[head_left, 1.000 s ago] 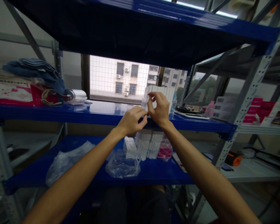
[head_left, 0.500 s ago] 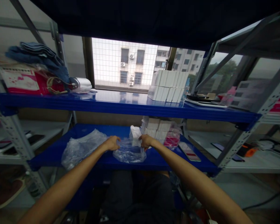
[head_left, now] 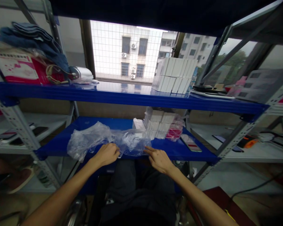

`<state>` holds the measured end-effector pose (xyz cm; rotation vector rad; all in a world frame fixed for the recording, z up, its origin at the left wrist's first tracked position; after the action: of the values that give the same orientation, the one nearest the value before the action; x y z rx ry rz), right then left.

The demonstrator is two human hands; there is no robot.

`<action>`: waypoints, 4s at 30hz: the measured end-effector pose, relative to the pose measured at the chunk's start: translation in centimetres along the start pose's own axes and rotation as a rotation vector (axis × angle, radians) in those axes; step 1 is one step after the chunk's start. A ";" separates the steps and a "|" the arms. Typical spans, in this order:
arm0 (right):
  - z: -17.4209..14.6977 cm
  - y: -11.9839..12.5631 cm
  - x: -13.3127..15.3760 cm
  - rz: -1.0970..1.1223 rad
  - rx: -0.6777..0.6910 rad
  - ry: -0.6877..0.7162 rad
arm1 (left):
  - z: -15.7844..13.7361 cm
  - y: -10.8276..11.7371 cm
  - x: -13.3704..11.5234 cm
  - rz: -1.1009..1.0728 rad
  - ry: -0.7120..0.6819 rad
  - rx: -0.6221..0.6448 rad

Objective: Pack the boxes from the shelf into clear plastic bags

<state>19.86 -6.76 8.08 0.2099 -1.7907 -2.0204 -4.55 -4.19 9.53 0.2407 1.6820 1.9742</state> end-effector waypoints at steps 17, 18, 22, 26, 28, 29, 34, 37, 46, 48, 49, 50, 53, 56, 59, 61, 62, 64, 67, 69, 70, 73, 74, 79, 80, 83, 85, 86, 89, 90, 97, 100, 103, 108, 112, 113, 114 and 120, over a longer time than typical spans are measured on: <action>7.5 -6.5 -1.8 -0.012 0.053 -0.209 | 8.3 -8.7 1.8 0.037 0.251 0.161; 7.5 -6.8 -2.4 -0.005 0.046 -0.214 | 8.3 -8.7 2.2 0.028 0.262 0.161; 6.7 -6.1 -4.5 0.007 -0.037 -0.242 | 8.5 -7.2 2.1 0.008 0.233 0.063; 5.4 -5.7 -6.0 0.063 -0.097 -0.242 | 7.7 -3.9 0.0 -0.073 0.076 -0.172; 4.9 -5.3 -6.0 0.139 -0.141 -0.197 | 6.3 -1.5 -0.9 -0.104 0.003 -0.315; 4.8 -4.9 -5.6 0.182 -0.166 -0.160 | 5.4 -0.2 -1.0 -0.116 -0.014 -0.378; 7.8 -0.9 1.1 0.259 -0.265 0.160 | 1.2 7.2 2.2 -0.089 0.086 -0.566; 12.2 0.8 7.2 0.204 -0.228 0.297 | -0.8 11.5 7.0 0.001 0.171 -0.619; 22.2 -3.5 19.2 0.126 0.042 0.330 | -3.5 9.7 23.3 0.327 0.558 -0.140; 22.9 -4.3 20.3 0.080 0.003 0.334 | -3.4 8.3 23.3 0.400 0.509 -0.131; 23.3 -4.3 20.9 0.062 -0.041 0.347 | -3.2 7.8 23.0 0.414 0.476 -0.147; 23.8 -4.3 21.4 0.052 -0.083 0.362 | -3.2 7.3 22.6 0.414 0.447 -0.171; 26.3 -5.3 22.2 0.044 -0.056 0.320 | -3.0 5.6 21.8 0.366 0.390 -0.191; 29.0 -8.1 22.1 0.033 0.127 0.201 | -3.3 2.8 22.8 0.301 0.423 -0.061; 30.4 -10.9 21.6 0.037 0.222 0.140 | -4.1 0.2 25.1 0.227 0.531 0.066; 30.8 -12.6 20.9 0.050 0.251 0.098 | -4.7 -1.0 26.5 0.175 0.590 0.108; 30.8 -13.3 20.5 0.058 0.262 0.076 | -4.9 -1.4 27.1 0.156 0.613 0.113; 30.7 -14.4 19.7 0.073 0.260 0.043 | -5.1 -1.7 27.7 0.134 0.641 0.105; 30.2 -15.1 18.8 0.090 0.218 0.026 | -5.1 -1.8 27.8 0.119 0.636 0.091; 29.6 -15.2 18.3 0.098 0.191 0.019 | -4.9 -2.0 27.4 0.109 0.606 0.088; 29.2 -15.2 18.0 0.100 0.178 0.014 | -4.7 -2.1 27.1 0.103 0.585 0.088; 27.9 -14.8 16.8 0.115 0.143 -0.025 | -4.2 -2.3 26.0 0.083 0.520 0.096; 27.6 -14.4 16.3 0.137 0.123 -0.048 | -4.0 -2.2 25.6 0.079 0.507 0.097; 27.2 -9.6 12.5 0.227 -0.091 -0.143 | -2.1 0.7 22.8 0.130 0.446 -0.038; 27.1 -8.4 11.4 0.224 -0.132 -0.157 | -1.3 1.5 21.6 0.149 0.401 -0.094; 26.0 -4.8 7.1 0.185 -0.224 -0.222 | 1.4 3.0 16.9 0.159 0.222 -0.236; 24.6 -3.0 3.7 0.090 -0.270 -0.303 | 3.4 2.7 13.3 0.115 0.092 -0.265; 23.7 -2.3 2.1 0.027 -0.271 -0.355 | 4.4 2.1 11.5 0.085 0.026 -0.257; 21.3 -1.8 -1.5 -0.100 -0.202 -0.465 | 6.9 0.0 6.5 -0.005 -0.131 -0.207; 20.6 -1.9 -2.1 -0.103 -0.177 -0.465 | 7.5 -0.7 5.2 -0.037 -0.156 -0.197; 15.6 -1.8 -1.6 0.004 -0.068 -0.124 | 10.0 -1.3 2.7 -0.293 -0.074 -0.311; 12.3 -1.0 -1.1 0.226 -0.030 0.164 | 9.7 -0.6 1.8 -0.328 -0.135 -0.332; 9.3 0.7 -1.9 0.490 -0.145 0.254 | 9.1 -1.3 -0.4 -0.365 -0.296 -0.205; 6.4 2.9 -1.6 0.512 -0.360 0.264 | 8.3 -1.6 -2.9 -0.390 -0.326 -0.123; 6.0 3.4 -0.4 0.469 -0.283 0.250 | 8.2 -0.7 -4.0 -0.413 -0.326 -0.070; 5.9 3.6 -0.4 0.466 -0.270 0.236 | 8.2 -0.4 -4.1 -0.411 -0.329 -0.056; 5.8 3.9 -0.4 0.464 -0.260 0.224 | 8.2 -0.2 -4.1 -0.405 -0.331 -0.043; 5.4 4.0 -1.7 0.700 -0.187 0.222 | 8.3 1.3 -4.0 -0.416 -0.353 -0.125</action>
<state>20.14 -1.50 12.50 -0.2177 -1.2814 -1.5644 2.24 0.83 13.34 0.1648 1.2599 1.6094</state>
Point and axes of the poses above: each hand's wrist, its own z-axis towards the middle knuckle, its own y-axis out of the back of the hand, x = y × z, the point moved 8 cm from there along z, towards the middle knuckle
